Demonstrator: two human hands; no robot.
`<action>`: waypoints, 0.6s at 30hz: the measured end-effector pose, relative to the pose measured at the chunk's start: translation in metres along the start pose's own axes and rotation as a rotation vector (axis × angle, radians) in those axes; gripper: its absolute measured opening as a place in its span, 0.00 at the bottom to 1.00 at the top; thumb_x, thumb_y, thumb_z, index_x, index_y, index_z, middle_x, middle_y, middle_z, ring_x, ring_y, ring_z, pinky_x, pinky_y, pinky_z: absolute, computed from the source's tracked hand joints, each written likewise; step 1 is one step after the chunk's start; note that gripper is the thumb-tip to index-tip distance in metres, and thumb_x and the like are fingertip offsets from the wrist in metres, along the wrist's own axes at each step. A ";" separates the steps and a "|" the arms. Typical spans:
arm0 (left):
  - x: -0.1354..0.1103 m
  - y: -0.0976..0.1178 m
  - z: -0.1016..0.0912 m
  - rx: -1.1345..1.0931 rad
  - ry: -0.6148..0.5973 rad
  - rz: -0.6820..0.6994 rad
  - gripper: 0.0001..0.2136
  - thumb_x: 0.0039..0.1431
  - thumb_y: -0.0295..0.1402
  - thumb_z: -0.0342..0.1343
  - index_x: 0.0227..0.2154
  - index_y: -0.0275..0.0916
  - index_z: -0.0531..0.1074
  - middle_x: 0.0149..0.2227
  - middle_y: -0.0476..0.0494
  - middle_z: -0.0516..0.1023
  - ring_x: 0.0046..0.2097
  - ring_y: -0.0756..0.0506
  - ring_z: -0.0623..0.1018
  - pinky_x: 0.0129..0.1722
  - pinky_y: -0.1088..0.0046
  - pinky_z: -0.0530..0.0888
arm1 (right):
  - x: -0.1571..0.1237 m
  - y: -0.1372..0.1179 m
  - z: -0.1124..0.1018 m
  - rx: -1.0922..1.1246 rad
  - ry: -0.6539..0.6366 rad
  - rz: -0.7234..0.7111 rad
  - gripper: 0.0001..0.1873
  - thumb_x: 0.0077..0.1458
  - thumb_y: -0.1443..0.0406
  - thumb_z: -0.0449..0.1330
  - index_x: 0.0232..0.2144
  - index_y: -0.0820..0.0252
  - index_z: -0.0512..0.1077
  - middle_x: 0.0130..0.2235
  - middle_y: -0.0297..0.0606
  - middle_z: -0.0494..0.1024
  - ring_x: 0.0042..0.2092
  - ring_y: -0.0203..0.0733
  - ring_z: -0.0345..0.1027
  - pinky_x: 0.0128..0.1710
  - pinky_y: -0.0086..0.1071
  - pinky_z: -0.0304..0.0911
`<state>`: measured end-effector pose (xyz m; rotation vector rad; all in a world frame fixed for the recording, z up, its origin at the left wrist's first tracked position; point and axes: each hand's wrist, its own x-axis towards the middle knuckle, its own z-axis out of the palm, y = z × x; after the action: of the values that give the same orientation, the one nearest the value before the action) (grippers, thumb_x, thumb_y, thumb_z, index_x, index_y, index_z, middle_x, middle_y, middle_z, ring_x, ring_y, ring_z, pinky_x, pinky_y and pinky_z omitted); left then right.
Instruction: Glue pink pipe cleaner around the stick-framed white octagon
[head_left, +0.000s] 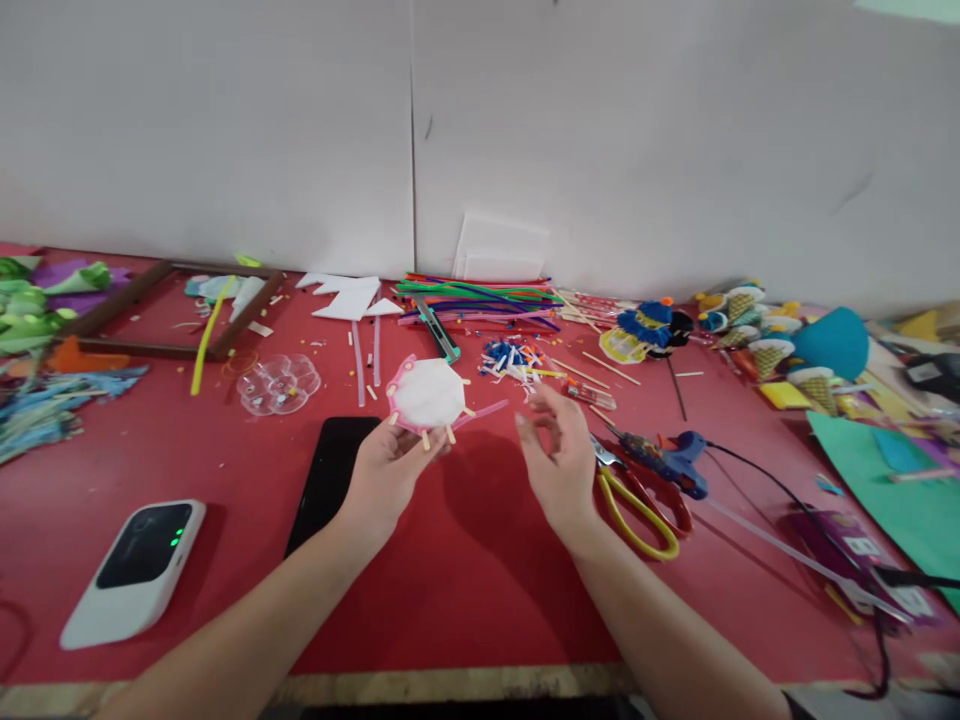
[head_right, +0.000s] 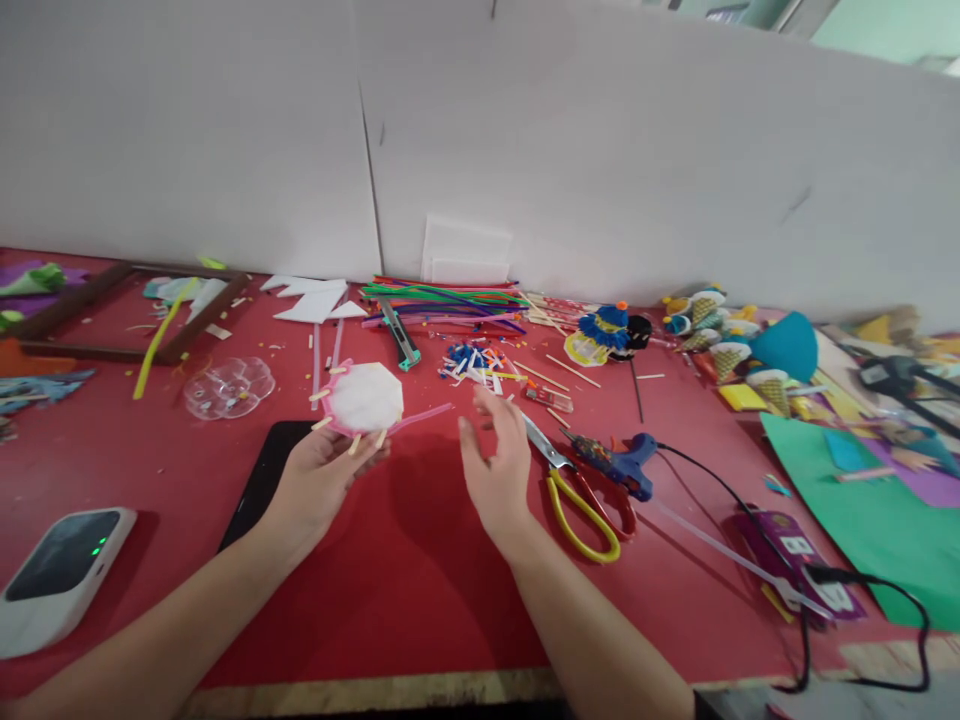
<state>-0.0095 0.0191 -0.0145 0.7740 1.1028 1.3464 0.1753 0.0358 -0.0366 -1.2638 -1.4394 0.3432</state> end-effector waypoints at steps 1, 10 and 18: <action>-0.001 0.000 0.001 0.015 -0.011 0.000 0.12 0.42 0.36 0.72 0.32 0.39 0.81 0.28 0.49 0.82 0.31 0.50 0.78 0.38 0.73 0.77 | -0.001 -0.003 -0.001 -0.044 -0.012 -0.112 0.13 0.60 0.64 0.58 0.47 0.53 0.73 0.44 0.43 0.77 0.45 0.46 0.71 0.46 0.44 0.69; -0.006 -0.002 0.011 -0.060 -0.082 -0.094 0.16 0.36 0.38 0.75 0.30 0.39 0.81 0.29 0.47 0.83 0.32 0.50 0.79 0.38 0.77 0.75 | -0.014 -0.019 0.002 -0.117 -0.143 -0.474 0.08 0.60 0.67 0.61 0.42 0.52 0.74 0.35 0.37 0.80 0.39 0.44 0.74 0.44 0.40 0.70; -0.009 -0.004 0.012 -0.149 -0.124 -0.168 0.15 0.37 0.38 0.75 0.29 0.38 0.82 0.27 0.49 0.83 0.30 0.53 0.78 0.36 0.81 0.75 | -0.015 -0.024 0.005 -0.197 -0.111 -0.512 0.05 0.61 0.68 0.59 0.32 0.57 0.72 0.28 0.37 0.77 0.30 0.39 0.70 0.33 0.32 0.68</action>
<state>0.0046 0.0114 -0.0127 0.6324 0.9376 1.2074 0.1563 0.0170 -0.0276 -0.9903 -1.8644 -0.0775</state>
